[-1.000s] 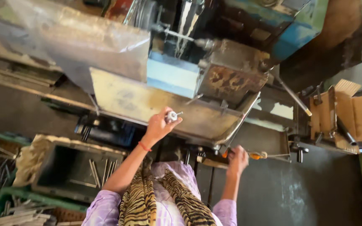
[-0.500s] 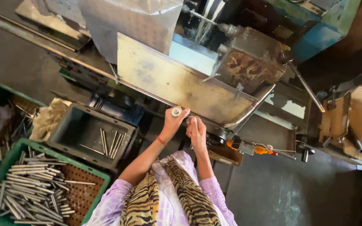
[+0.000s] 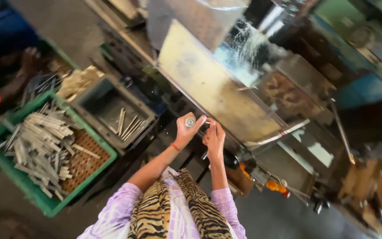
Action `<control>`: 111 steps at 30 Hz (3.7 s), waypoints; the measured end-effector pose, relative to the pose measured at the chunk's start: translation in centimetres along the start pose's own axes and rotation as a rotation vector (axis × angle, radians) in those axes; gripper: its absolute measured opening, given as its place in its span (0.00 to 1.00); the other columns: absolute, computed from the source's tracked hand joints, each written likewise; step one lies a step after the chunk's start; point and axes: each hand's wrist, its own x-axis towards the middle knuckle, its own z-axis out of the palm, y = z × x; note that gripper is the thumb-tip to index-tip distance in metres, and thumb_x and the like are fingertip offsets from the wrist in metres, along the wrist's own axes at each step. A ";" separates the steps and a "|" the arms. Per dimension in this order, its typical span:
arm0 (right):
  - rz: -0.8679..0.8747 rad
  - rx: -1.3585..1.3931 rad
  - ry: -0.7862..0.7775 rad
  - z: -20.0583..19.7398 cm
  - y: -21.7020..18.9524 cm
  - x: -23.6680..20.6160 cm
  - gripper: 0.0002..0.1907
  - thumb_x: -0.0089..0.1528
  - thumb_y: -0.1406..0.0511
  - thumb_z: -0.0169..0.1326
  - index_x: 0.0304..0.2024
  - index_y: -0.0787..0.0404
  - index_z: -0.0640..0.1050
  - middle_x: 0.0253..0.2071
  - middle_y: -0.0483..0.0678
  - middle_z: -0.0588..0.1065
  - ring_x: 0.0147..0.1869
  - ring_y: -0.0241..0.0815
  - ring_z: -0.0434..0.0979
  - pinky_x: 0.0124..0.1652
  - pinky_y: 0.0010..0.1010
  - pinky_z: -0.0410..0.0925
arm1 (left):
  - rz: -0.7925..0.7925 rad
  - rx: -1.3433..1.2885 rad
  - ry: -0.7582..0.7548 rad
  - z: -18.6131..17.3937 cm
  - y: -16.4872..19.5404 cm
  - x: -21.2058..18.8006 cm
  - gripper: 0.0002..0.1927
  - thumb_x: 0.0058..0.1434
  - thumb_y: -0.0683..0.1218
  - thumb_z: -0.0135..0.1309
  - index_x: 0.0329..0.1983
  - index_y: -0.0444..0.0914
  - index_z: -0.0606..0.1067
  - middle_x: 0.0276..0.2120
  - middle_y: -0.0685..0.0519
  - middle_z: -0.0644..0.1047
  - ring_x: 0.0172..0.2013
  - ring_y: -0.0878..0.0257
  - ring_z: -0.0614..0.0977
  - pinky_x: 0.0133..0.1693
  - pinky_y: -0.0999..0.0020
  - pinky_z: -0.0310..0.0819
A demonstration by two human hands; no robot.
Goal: The person repeatedly picks up metal rods from a green crate, inserts them into a grinding machine, and operates a lever to grind the rod ends. After each grind, the person removes the rod and places it into a metal tray. The process is repeated continuously throughout the clip.
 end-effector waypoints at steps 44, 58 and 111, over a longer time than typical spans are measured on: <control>-0.278 0.044 0.299 0.3 5.7 -0.3 0.12 0.65 0.64 0.60 0.47 0.66 0.79 0.25 0.38 0.66 0.19 0.26 0.58 0.20 0.24 0.53 | -0.494 1.682 -0.276 -34.2 -5.7 -11.1 0.18 0.63 0.50 0.46 0.57 0.56 0.71 0.65 0.49 0.65 0.67 0.44 0.64 0.62 0.47 0.67; -0.336 -0.095 0.428 -2.4 4.5 -2.8 0.12 0.65 0.64 0.60 0.47 0.65 0.80 0.20 0.37 0.65 0.19 0.26 0.61 0.20 0.22 0.55 | -0.507 -0.152 -0.280 -29.3 -4.9 -0.3 0.10 0.57 0.38 0.60 0.42 0.34 0.77 0.33 0.56 0.79 0.35 0.65 0.81 0.37 0.71 0.76; -0.931 -1.027 0.233 -10.4 -4.0 -7.2 0.21 0.72 0.53 0.46 0.38 0.63 0.75 0.26 0.55 0.74 0.28 0.58 0.76 0.28 0.43 0.67 | -0.265 -0.260 -0.767 5.9 7.5 -1.9 0.12 0.62 0.47 0.64 0.41 0.38 0.74 0.28 0.62 0.70 0.30 0.76 0.68 0.31 0.79 0.64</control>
